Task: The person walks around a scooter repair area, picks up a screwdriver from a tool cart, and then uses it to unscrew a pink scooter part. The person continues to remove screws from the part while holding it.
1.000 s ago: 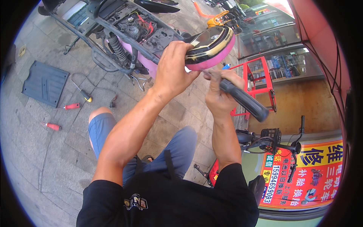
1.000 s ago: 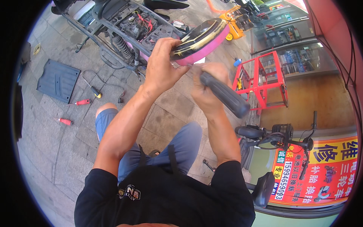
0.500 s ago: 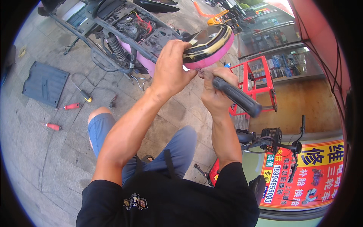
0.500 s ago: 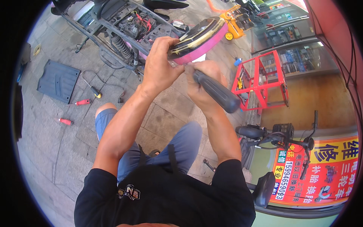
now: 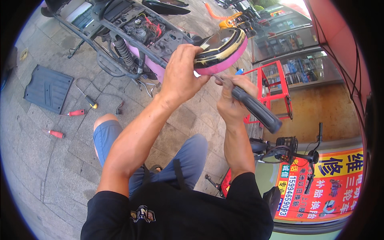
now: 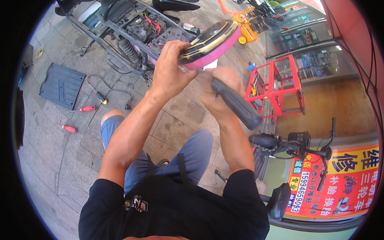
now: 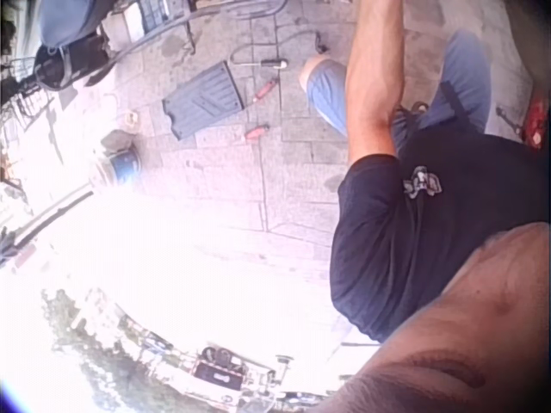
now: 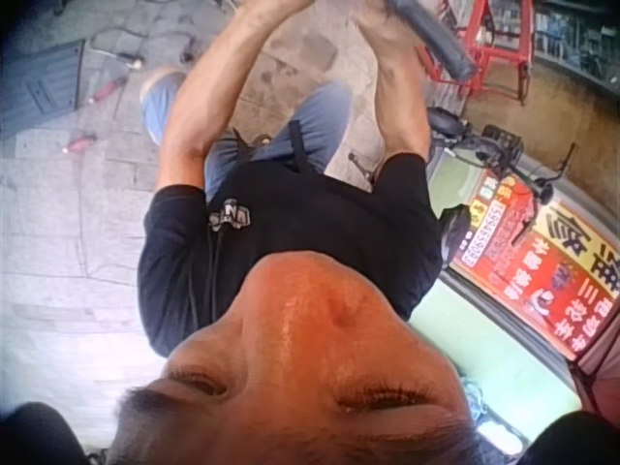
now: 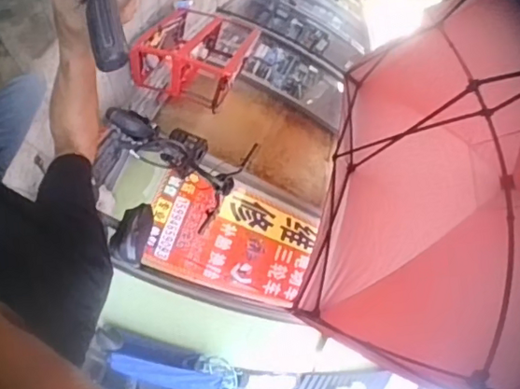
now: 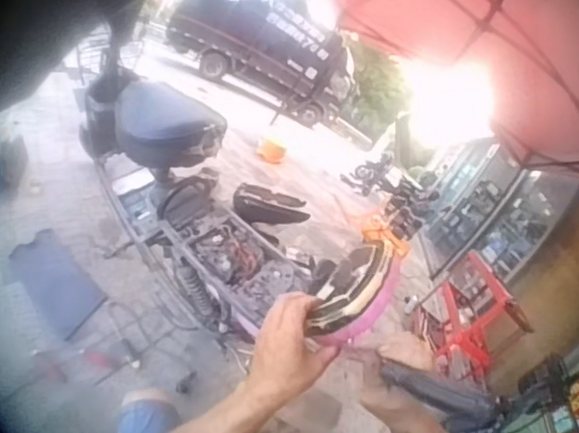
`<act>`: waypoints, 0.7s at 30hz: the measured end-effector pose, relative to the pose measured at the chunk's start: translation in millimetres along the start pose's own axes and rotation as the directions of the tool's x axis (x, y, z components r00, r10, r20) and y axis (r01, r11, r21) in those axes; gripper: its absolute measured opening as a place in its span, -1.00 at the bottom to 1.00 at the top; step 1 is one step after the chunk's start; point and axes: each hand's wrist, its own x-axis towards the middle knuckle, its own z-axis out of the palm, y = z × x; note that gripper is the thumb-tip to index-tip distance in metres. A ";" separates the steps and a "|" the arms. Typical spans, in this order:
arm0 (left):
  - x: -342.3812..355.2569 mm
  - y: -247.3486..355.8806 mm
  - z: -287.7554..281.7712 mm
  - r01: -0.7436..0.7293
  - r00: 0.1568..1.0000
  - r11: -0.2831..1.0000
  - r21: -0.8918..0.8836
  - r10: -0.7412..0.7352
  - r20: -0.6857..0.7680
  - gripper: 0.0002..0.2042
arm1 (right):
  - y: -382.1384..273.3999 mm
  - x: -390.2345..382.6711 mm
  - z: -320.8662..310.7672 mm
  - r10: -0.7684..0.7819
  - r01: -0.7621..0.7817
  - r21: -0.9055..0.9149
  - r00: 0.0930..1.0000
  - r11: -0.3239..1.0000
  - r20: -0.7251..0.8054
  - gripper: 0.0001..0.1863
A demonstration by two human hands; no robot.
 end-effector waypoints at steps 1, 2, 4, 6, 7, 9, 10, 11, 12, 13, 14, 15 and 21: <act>0.2 -0.5 -0.2 -0.015 1.000 1.000 0.003 0.015 -0.013 -0.43 | 0.4 -0.1 -0.3 -0.010 0.010 0.010 1.000 1.000 -0.025 -0.70; -0.2 -0.3 -0.4 -0.003 1.000 1.000 0.006 0.003 -0.003 -0.43 | 0.4 0.0 -0.9 -0.019 0.019 0.012 0.999 1.000 -0.045 -0.69; 0.3 -0.4 0.3 -0.001 1.000 1.000 -0.012 0.001 -0.009 -0.43 | 1.7 0.6 -1.7 -0.022 0.024 0.040 0.998 0.999 -0.058 -0.69; 0.3 0.1 1.3 -0.003 1.000 1.000 0.000 0.003 -0.012 -0.43 | 3.4 1.3 -2.4 -0.039 0.041 0.034 0.998 0.999 -0.059 -0.69; 0.1 0.4 0.9 0.000 1.000 1.000 0.003 0.000 -0.016 -0.43 | 3.6 1.5 -2.5 -0.043 0.044 0.021 0.998 0.999 -0.054 -0.69; 0.1 0.9 0.6 -0.008 1.000 1.000 0.019 0.008 -0.017 -0.44 | 4.3 2.0 -2.4 -0.042 0.044 0.021 0.998 0.999 -0.056 -0.69; -0.1 1.0 0.5 -0.015 1.000 1.000 0.022 0.016 -0.020 -0.45 | 4.3 1.8 -2.0 -0.042 0.044 0.032 0.997 0.999 -0.062 -0.69; 0.4 0.8 0.4 -0.013 1.000 1.000 0.013 0.013 -0.017 -0.44 | 4.7 2.1 -1.6 -0.046 0.049 0.045 0.997 0.998 -0.068 -0.69; 0.2 0.9 0.1 -0.012 1.000 1.000 0.005 0.012 -0.017 -0.44 | 4.0 1.8 -1.3 -0.047 0.048 0.027 0.998 0.998 -0.050 -0.70; 0.3 0.6 -0.3 -0.003 1.000 1.000 -0.005 0.003 -0.018 -0.44 | 3.9 1.6 -0.8 -0.048 0.048 0.011 0.998 0.999 -0.029 -0.70; 0.2 0.4 -0.7 0.001 1.000 1.000 0.005 -0.001 -0.009 -0.44 | 3.3 1.3 -0.6 -0.049 0.049 0.000 0.999 0.999 -0.011 -0.70; 0.2 0.4 -0.6 0.009 1.000 1.000 0.009 -0.009 0.002 -0.44 | 3.1 1.1 -0.4 -0.046 0.046 -0.001 0.998 0.999 -0.038 -0.71; 0.4 0.9 0.8 0.006 1.000 1.000 0.014 -0.005 -0.006 -0.43 | 4.4 2.6 -3.4 -0.032 0.031 -0.010 0.999 0.999 -0.038 -0.72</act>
